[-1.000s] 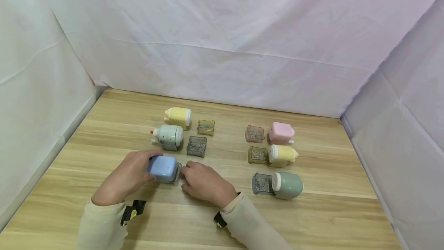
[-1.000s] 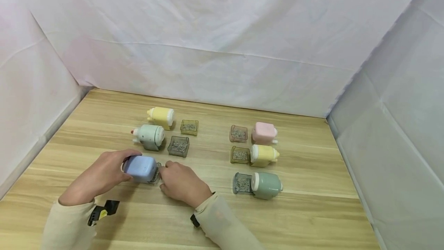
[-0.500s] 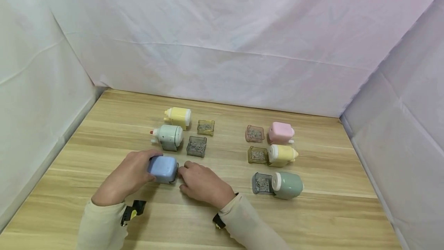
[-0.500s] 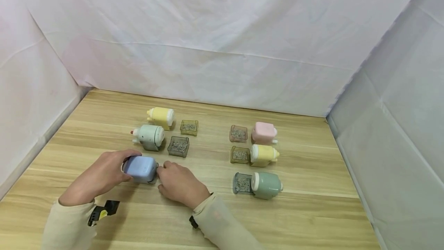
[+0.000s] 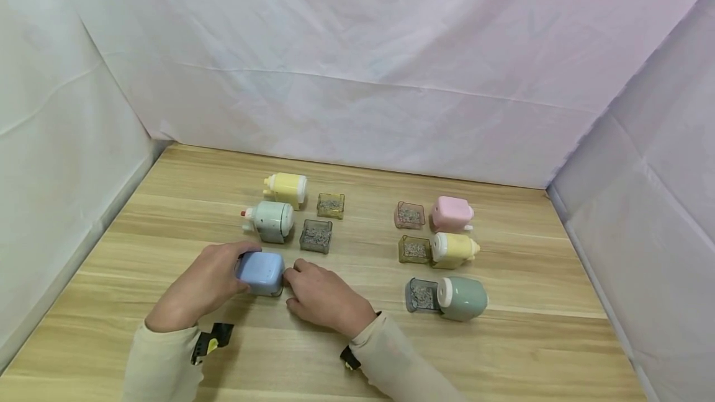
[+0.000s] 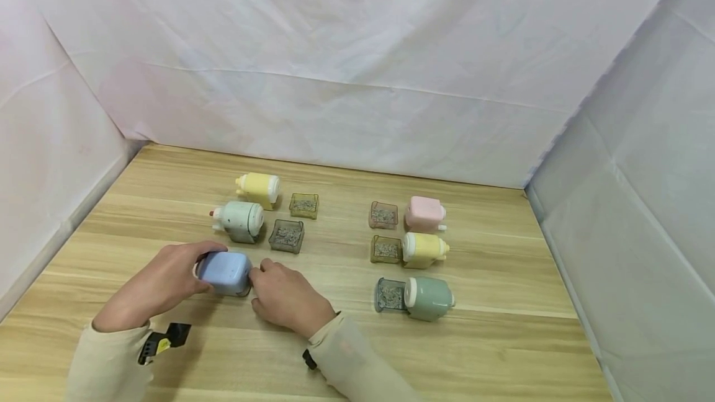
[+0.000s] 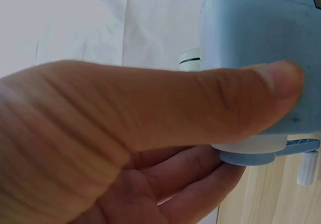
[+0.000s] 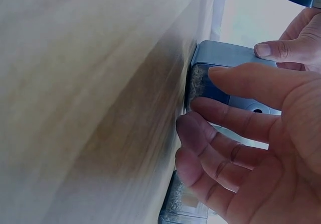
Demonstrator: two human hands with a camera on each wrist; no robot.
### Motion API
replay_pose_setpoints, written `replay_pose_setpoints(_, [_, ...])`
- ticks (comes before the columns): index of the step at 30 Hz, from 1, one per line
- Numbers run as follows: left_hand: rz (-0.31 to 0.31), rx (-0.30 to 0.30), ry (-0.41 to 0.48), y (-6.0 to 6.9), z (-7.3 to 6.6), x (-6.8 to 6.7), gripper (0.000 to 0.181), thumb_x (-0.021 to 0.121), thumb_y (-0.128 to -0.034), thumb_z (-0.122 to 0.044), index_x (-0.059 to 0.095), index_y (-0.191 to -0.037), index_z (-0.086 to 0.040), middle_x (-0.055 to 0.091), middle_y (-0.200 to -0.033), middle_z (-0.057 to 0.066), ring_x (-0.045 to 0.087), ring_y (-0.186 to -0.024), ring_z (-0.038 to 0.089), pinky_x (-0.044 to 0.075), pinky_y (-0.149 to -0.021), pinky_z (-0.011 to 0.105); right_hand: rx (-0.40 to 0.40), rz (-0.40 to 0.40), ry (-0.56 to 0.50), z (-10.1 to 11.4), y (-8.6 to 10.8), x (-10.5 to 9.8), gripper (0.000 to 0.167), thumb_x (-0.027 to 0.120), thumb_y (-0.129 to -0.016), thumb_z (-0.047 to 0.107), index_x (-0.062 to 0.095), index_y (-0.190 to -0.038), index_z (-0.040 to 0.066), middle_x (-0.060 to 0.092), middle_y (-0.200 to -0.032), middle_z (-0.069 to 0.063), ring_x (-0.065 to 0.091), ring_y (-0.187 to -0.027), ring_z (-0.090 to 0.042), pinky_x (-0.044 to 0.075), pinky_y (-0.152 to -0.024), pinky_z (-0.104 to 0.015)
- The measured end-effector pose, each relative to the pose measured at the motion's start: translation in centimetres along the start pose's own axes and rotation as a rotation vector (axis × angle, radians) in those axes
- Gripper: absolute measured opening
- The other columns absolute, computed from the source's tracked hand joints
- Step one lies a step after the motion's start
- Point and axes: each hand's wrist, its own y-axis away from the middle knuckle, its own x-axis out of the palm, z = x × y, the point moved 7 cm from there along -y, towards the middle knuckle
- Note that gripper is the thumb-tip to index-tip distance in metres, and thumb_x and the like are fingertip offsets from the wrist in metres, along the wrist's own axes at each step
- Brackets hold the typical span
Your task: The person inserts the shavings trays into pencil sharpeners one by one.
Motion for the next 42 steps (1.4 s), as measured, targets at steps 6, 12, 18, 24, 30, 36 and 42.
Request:
replay_pose_setpoints(6, [0.007, -0.014, 0.004, 0.1, -0.1, 0.1, 0.06, 0.091, -0.0735, 0.009, 0.069, -0.129, 0.006, 0.075, -0.121, 0.025, 0.071, -0.106, 0.039, 0.06, -0.092, 0.062, -0.006, -0.004, -0.011, -0.2, 0.2, 0.0, 0.032, 0.075, -0.101, 0.024, 0.071, -0.129, 0.009, 0.064, -0.107, -0.001, 0.057, -0.086, -0.008, 0.054, -0.075, -0.023])
replay_pose_setpoints(12, [0.005, -0.014, 0.039, 0.5, -0.5, 0.3, 0.061, 0.087, -0.0736, 0.015, 0.066, -0.13, 0.006, 0.074, -0.122, 0.025, 0.07, -0.108, 0.039, 0.06, -0.092, 0.063, -0.001, 0.003, -0.051, -0.7, 0.7, -0.1, 0.038, 0.075, -0.101, 0.025, 0.07, -0.136, 0.012, 0.067, -0.114, -0.001, 0.06, -0.09, -0.008, 0.056, -0.079, -0.024])
replay_pose_setpoints(18, [0.026, -0.031, 0.024, 0.4, -1.0, 0.4, 0.06, 0.088, -0.0748, 0.01, 0.064, -0.13, 0.006, 0.073, -0.12, 0.022, 0.07, -0.105, 0.035, 0.061, -0.089, 0.059, 0.025, 0.009, -0.064, -1.6, 1.3, -0.9, 0.042, 0.076, -0.101, 0.026, 0.068, -0.141, 0.017, 0.069, -0.124, 0.0, 0.066, -0.103, -0.01, 0.059, -0.089, -0.027])
replay_pose_setpoints(24, [0.064, -0.057, -0.032, 0.5, -1.6, 0.4, 0.055, 0.093, -0.0828, -0.011, 0.062, -0.126, 0.004, 0.072, -0.111, 0.014, 0.068, -0.095, 0.028, 0.061, -0.081, 0.051, 0.058, -0.002, -0.086, -2.5, 1.7, -2.5, 0.041, 0.075, -0.102, 0.026, 0.068, -0.14, 0.016, 0.069, -0.133, -0.001, 0.068, -0.111, -0.013, 0.06, -0.096, -0.03])
replay_pose_setpoints(30, [0.043, -0.047, -0.122, 0.9, -2.5, 0.0, 0.057, 0.085, -0.0935, -0.03, 0.063, -0.133, 0.004, 0.071, -0.117, 0.017, 0.067, -0.1, 0.03, 0.061, -0.083, 0.052, 0.059, -0.047, -0.073, -3.7, 1.7, -4.5, 0.039, 0.072, -0.104, 0.025, 0.068, -0.142, 0.014, 0.069, -0.14, -0.003, 0.069, -0.122, -0.018, 0.059, -0.103, -0.034])
replay_pose_setpoints(36, [0.026, -0.023, -0.142, 0.8, -3.6, -1.1, 0.063, 0.075, -0.1024, -0.036, 0.058, -0.146, 0.006, 0.064, -0.144, 0.028, 0.062, -0.133, 0.048, 0.053, -0.106, 0.065, 0.099, -0.063, -0.078, -4.9, 1.7, -6.3, 0.044, 0.072, -0.105, 0.028, 0.065, -0.145, 0.013, 0.067, -0.143, -0.006, 0.069, -0.126, -0.023, 0.06, -0.105, -0.042])
replay_pose_setpoints(42, [-0.013, 0.013, -0.17, 0.2, -4.4, -2.2, 0.056, 0.071, -0.1052, -0.034, 0.061, -0.144, 0.005, 0.066, -0.143, 0.027, 0.062, -0.134, 0.048, 0.053, -0.106, 0.065, 0.155, -0.107, -0.056, -5.8, 1.8, -7.4, 0.05, 0.074, -0.104, 0.03, 0.062, -0.149, 0.013, 0.065, -0.147, -0.008, 0.067, -0.129, -0.027, 0.061, -0.104, -0.046])
